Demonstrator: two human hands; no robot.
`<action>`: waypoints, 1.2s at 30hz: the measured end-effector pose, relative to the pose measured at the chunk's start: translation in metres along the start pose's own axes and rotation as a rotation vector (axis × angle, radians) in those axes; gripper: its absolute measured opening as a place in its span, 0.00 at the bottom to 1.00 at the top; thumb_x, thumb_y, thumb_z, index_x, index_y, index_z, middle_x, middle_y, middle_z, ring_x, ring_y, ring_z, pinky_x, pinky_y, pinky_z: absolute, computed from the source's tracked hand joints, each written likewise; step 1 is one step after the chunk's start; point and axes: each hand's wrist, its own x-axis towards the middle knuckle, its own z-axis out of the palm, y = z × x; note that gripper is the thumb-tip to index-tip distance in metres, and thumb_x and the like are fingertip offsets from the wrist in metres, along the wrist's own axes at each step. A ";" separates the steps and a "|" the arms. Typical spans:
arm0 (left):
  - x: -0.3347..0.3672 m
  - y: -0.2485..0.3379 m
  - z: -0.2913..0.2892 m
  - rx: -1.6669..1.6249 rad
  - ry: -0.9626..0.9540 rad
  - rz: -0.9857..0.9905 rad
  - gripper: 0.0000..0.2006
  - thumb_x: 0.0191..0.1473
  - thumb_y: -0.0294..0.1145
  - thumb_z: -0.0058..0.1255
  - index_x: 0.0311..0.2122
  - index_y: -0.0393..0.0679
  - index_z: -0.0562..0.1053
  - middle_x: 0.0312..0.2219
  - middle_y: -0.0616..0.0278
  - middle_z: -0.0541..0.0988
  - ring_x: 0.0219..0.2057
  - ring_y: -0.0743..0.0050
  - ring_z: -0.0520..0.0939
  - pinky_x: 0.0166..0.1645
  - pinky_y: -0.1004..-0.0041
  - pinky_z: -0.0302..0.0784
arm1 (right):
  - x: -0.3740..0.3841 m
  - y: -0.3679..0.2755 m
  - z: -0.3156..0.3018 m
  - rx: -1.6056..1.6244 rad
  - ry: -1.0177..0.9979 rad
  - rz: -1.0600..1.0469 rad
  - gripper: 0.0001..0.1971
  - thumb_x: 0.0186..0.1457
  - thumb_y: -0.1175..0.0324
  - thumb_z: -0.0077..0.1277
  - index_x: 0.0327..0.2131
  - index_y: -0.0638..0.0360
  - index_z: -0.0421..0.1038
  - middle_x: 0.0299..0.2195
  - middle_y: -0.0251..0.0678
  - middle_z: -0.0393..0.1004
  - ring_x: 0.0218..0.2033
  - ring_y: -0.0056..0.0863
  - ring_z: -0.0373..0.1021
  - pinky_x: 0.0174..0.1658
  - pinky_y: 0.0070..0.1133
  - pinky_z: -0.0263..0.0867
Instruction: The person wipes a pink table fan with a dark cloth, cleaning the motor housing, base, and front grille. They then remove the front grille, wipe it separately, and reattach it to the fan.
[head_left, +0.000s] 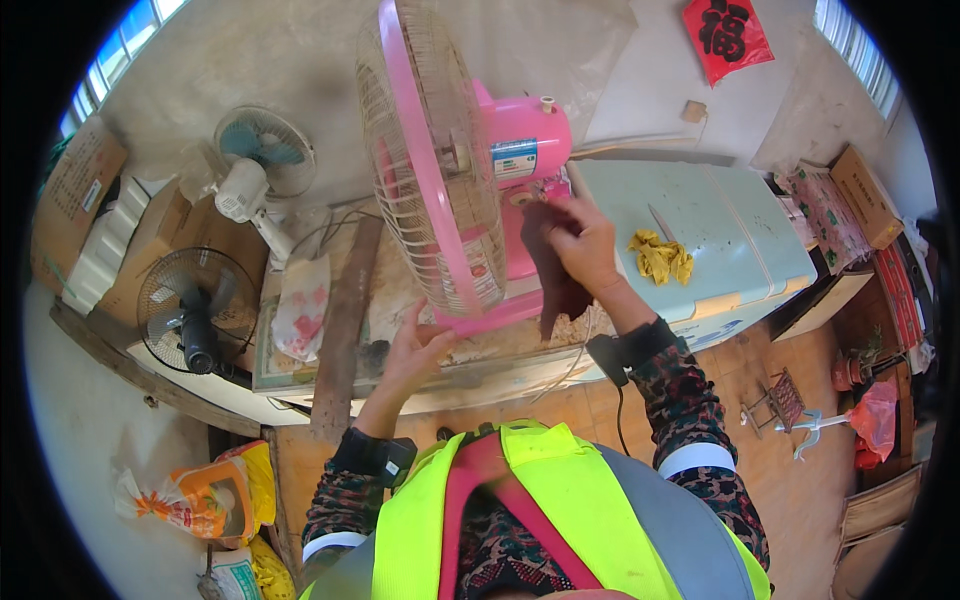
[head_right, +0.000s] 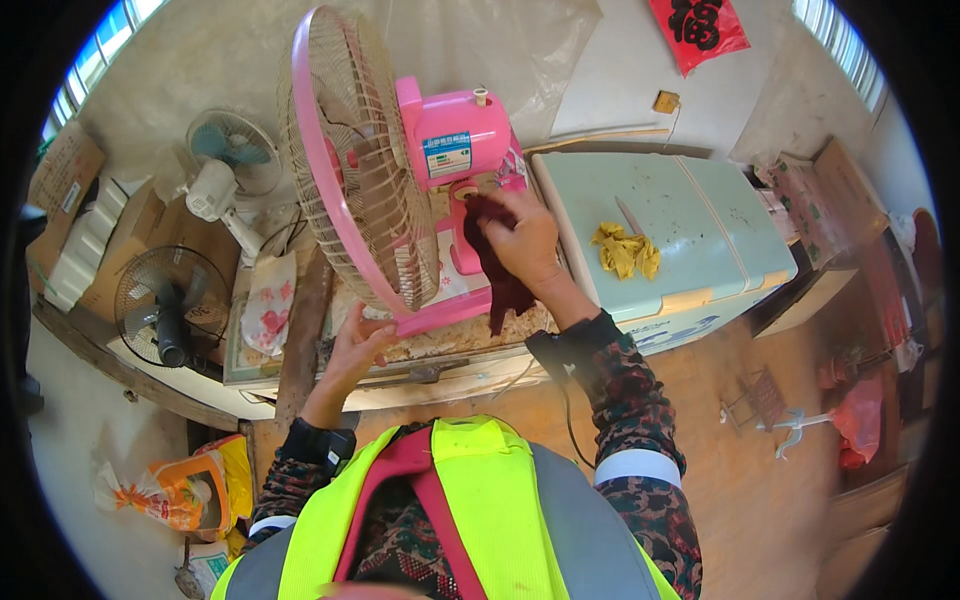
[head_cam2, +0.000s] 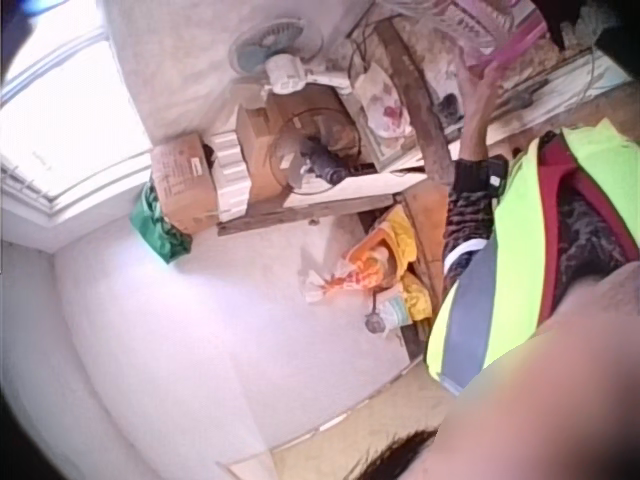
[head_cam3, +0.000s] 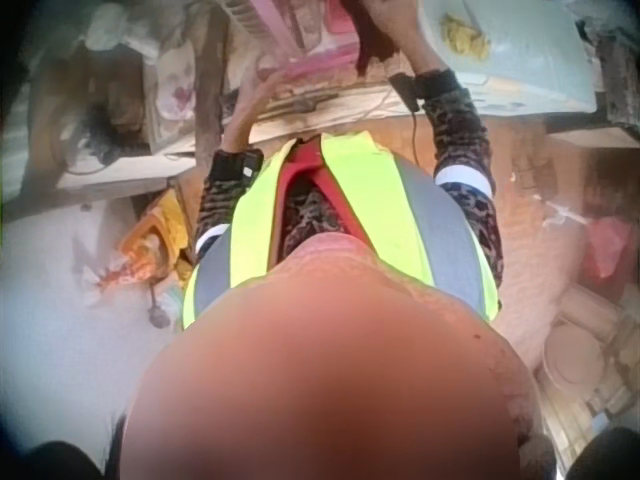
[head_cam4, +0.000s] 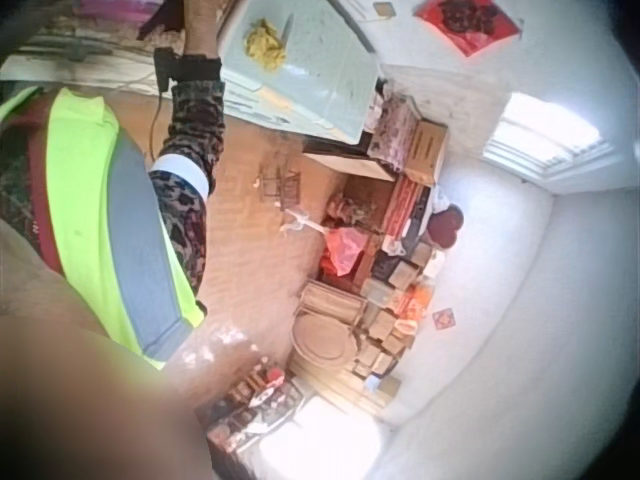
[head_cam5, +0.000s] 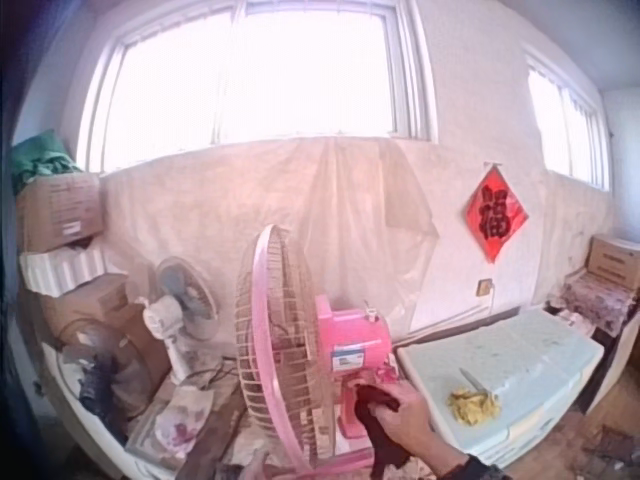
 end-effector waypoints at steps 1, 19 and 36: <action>0.001 0.000 -0.001 0.003 -0.013 0.024 0.45 0.54 0.38 0.59 0.68 0.41 0.42 0.50 0.48 0.75 0.39 0.69 0.81 0.29 0.77 0.74 | 0.008 -0.004 -0.008 0.129 0.043 -0.022 0.18 0.44 0.76 0.61 0.42 0.54 0.77 0.36 0.40 0.77 0.38 0.37 0.75 0.42 0.26 0.70; 0.013 0.021 -0.003 0.050 0.022 0.170 0.31 0.53 0.34 0.60 0.57 0.30 0.61 0.34 0.58 0.77 0.31 0.75 0.79 0.29 0.76 0.78 | -0.005 0.032 0.065 -0.142 0.178 -0.382 0.22 0.37 0.73 0.60 0.42 0.44 0.76 0.38 0.36 0.72 0.37 0.40 0.72 0.38 0.32 0.70; 0.018 0.019 -0.014 0.115 0.037 0.167 0.34 0.52 0.29 0.56 0.63 0.39 0.57 0.53 0.51 0.70 0.42 0.71 0.78 0.34 0.76 0.76 | -0.046 0.095 0.062 0.307 0.110 0.180 0.10 0.49 0.72 0.59 0.38 0.55 0.79 0.33 0.34 0.77 0.36 0.29 0.74 0.42 0.24 0.70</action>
